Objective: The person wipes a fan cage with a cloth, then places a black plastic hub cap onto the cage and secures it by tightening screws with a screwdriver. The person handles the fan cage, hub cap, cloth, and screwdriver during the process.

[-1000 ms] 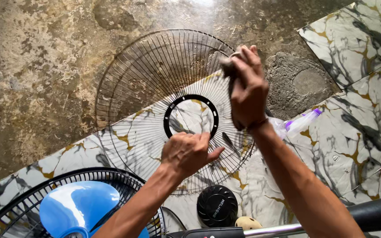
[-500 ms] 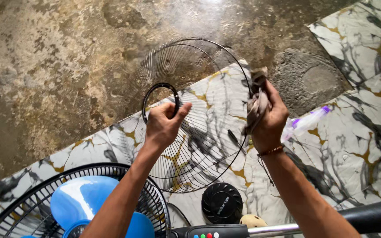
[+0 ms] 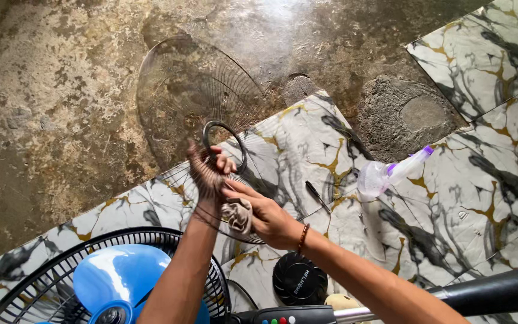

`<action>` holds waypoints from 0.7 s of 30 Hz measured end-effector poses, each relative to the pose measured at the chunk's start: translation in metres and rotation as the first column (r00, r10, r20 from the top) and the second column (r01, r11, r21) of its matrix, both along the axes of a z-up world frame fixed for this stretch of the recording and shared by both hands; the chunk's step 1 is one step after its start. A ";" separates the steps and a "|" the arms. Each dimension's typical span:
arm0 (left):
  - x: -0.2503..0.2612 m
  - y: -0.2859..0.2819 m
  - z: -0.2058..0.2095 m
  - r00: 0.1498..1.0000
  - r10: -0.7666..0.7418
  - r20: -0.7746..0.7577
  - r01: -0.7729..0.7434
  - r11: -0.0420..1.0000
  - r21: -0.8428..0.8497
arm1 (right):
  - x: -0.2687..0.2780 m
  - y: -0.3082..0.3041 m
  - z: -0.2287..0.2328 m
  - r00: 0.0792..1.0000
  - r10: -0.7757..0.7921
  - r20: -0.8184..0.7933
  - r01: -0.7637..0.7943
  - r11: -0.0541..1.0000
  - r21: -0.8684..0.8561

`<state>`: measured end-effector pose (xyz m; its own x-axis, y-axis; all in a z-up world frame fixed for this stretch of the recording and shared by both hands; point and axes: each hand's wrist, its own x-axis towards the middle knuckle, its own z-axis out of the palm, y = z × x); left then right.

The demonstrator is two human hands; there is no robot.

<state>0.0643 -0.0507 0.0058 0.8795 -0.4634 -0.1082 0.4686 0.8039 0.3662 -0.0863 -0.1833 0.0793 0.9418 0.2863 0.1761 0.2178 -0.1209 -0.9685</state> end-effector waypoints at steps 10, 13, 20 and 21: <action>-0.012 0.065 -0.039 0.980 0.146 0.134 -0.196 0.806 0.558 | -0.006 -0.028 -0.080 0.993 -0.116 0.020 0.113 0.889 -0.443; -0.002 0.073 -0.033 0.978 0.131 0.163 -0.197 0.839 0.508 | -0.010 -0.015 -0.066 0.986 -0.142 -0.086 0.107 0.940 -0.324; 0.019 0.180 0.046 0.971 0.185 -0.152 -0.068 0.822 0.566 | -0.009 -0.010 -0.061 0.980 -0.048 0.192 0.184 0.583 -0.791; 0.022 0.188 0.057 0.971 0.195 -0.141 -0.051 0.739 0.672 | -0.007 -0.013 -0.064 0.973 -0.064 0.221 0.220 0.539 -0.813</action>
